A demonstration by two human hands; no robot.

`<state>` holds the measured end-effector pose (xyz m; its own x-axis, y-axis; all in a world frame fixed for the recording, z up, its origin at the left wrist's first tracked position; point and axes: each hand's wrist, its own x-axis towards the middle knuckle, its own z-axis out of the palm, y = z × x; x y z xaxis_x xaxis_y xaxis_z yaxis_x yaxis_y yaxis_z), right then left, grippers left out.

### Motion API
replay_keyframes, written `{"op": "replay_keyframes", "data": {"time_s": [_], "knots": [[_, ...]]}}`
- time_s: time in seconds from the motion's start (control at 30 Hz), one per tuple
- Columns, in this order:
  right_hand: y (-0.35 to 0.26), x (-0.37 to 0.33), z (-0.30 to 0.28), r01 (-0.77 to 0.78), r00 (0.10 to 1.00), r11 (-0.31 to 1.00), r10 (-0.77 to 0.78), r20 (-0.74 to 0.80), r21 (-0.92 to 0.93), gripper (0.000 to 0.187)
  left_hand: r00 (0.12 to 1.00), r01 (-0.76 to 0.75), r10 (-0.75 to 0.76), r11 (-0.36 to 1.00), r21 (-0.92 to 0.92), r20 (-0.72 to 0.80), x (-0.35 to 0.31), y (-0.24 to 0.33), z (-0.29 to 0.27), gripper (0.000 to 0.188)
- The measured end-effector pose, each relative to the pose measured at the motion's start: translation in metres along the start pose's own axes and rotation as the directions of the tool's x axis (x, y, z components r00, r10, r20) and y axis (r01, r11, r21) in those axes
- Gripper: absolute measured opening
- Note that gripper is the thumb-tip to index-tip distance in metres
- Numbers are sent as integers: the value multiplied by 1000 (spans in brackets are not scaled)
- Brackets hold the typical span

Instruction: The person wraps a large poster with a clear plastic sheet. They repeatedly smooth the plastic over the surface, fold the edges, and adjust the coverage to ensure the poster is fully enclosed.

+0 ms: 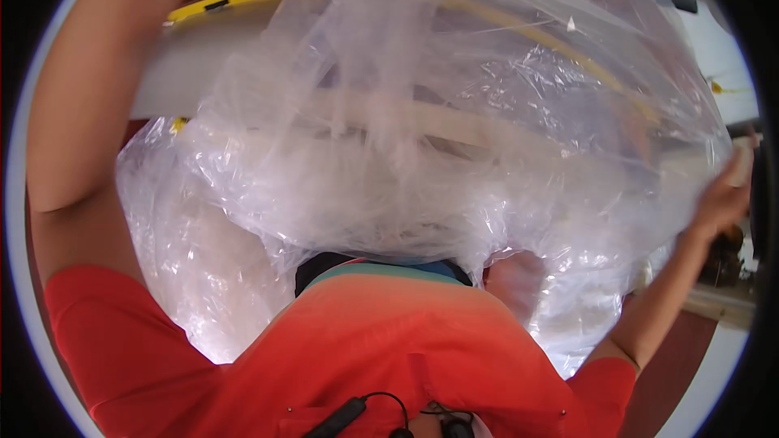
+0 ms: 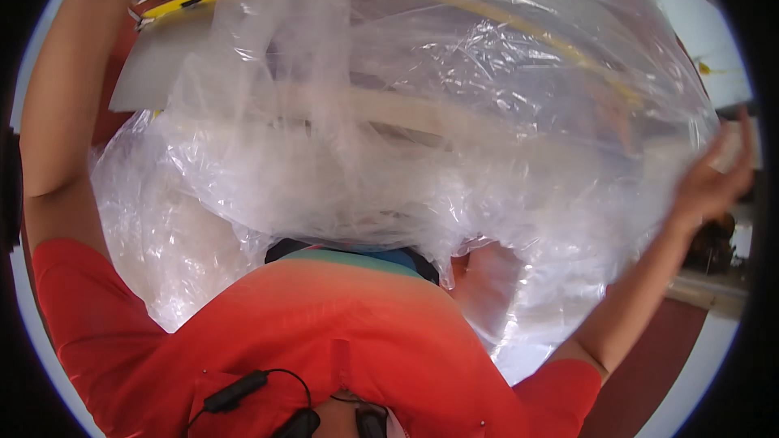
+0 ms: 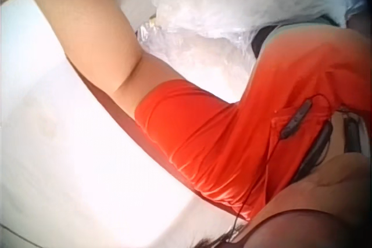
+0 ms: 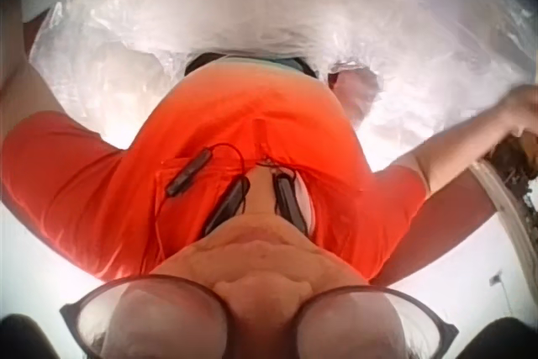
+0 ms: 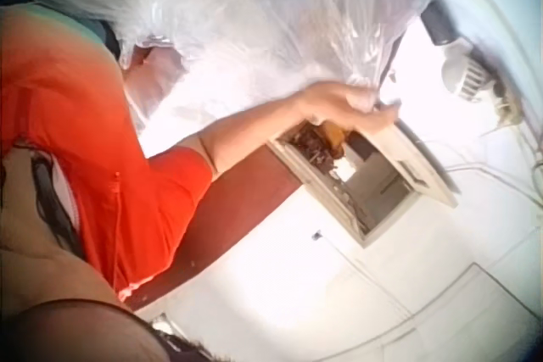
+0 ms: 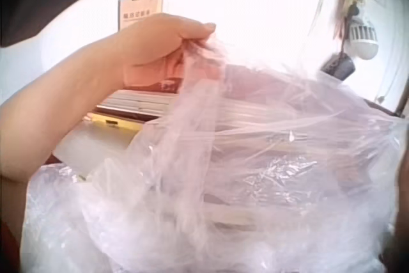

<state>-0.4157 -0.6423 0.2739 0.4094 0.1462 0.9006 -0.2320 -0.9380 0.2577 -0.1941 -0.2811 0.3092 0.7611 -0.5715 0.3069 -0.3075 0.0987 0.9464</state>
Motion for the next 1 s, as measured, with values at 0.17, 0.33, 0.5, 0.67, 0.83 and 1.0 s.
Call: {"op": "replay_keyframes", "data": {"time_s": [0.17,0.33,0.5,0.67,0.83,1.0], "knots": [[-48,-149,87,113,662,993,-60,747,-20,28,994,-26,51,969,-244,97,55,-55,8,23],[-141,-132,50,-922,336,162,-119,934,352,18,972,-113,21,917,383,235,31,-122,27,34],[-295,-109,43,-777,169,-620,-373,912,-110,30,963,-255,242,688,679,116,1,-193,5,39],[-302,-130,54,-660,248,-751,-226,942,-6,24,968,-205,227,465,861,108,-90,-202,-27,47],[-278,-119,28,-893,271,-387,-51,961,231,18,987,-150,-25,227,962,160,-201,-185,-25,45],[-271,-112,1,-891,453,-15,42,890,454,13,952,-267,280,580,770,119,-181,-155,2,44]]}}
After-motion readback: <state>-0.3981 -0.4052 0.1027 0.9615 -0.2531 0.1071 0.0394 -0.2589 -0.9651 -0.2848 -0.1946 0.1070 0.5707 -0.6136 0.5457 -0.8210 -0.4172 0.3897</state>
